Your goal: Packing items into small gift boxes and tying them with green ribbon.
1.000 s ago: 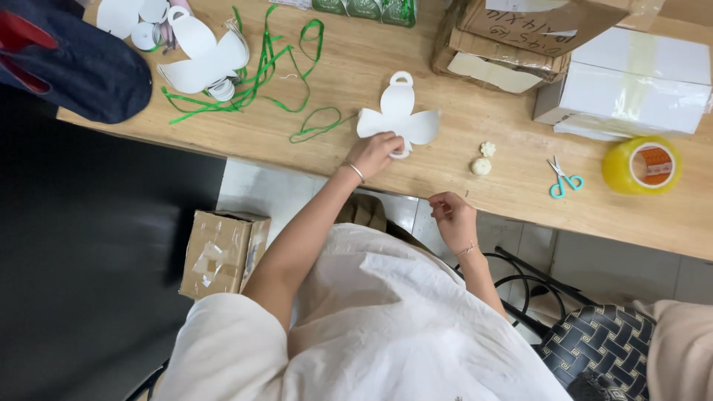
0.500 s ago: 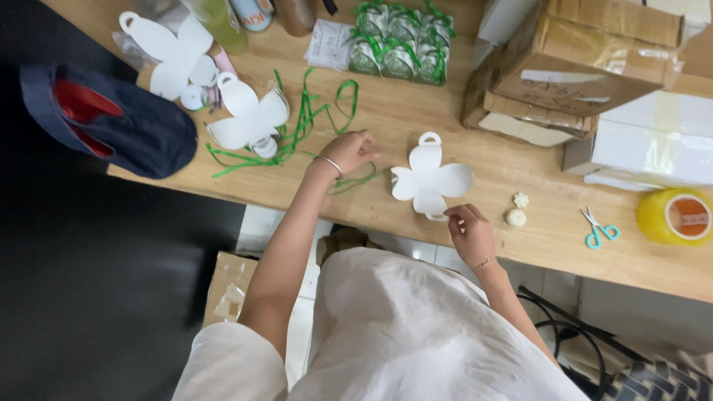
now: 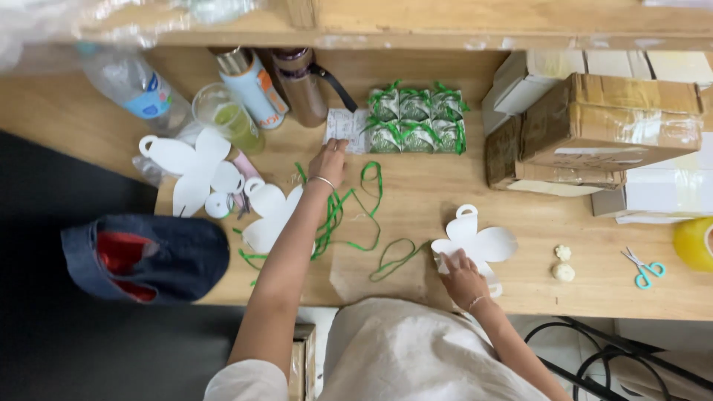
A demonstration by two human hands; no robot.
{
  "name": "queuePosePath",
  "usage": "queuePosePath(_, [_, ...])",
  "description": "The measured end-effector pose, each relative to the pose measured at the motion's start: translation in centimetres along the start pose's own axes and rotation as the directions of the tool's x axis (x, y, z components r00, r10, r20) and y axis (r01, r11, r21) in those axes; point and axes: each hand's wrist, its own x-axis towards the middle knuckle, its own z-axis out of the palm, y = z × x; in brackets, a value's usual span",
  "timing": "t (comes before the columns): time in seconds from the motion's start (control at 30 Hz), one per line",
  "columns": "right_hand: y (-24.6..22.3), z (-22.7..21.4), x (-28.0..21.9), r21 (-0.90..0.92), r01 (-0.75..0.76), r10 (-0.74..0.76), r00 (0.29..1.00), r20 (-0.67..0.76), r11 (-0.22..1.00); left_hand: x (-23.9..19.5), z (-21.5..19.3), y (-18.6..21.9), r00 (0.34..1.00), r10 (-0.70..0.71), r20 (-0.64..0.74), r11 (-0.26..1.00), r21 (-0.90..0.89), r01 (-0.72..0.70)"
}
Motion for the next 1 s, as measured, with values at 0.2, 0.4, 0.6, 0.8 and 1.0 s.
queuePosePath(0.2, [-3.4, 1.0, 1.6, 0.047, -0.172, 0.172, 0.985, 0.006, 0.984, 4.3, 4.1, -4.1, 0.981, 0.192, 0.024, 0.972, 0.131, -0.193])
queuePosePath(0.4, [-4.1, 2.5, 2.8, 0.024, -0.212, 0.213, 0.976, -0.035, 0.977, 6.5, 11.6, -9.9, 0.976, 0.21, 0.059, 0.978, 0.008, -0.21])
queuePosePath(0.6, [-5.6, 1.1, 1.6, -0.024, -0.208, 0.205, 0.975, -0.087, 0.978, 6.6, 9.2, -8.7, 0.987, -0.002, 0.163, 1.0, 0.025, -0.002])
queuePosePath(0.8, [-5.4, 1.3, 2.2, -0.046, -0.174, 0.17, 0.983, -0.074, 0.984, 5.7, 2.7, -5.5, 0.99, -0.082, 0.112, 0.975, -0.195, 0.103])
queuePosePath(1.0, [-3.6, -0.2, 3.0, 0.101, -0.141, 0.14, 0.99, 0.012, 0.985, -1.2, -1.3, 2.1, 0.955, -0.2, -0.22, 0.52, -0.85, -0.087])
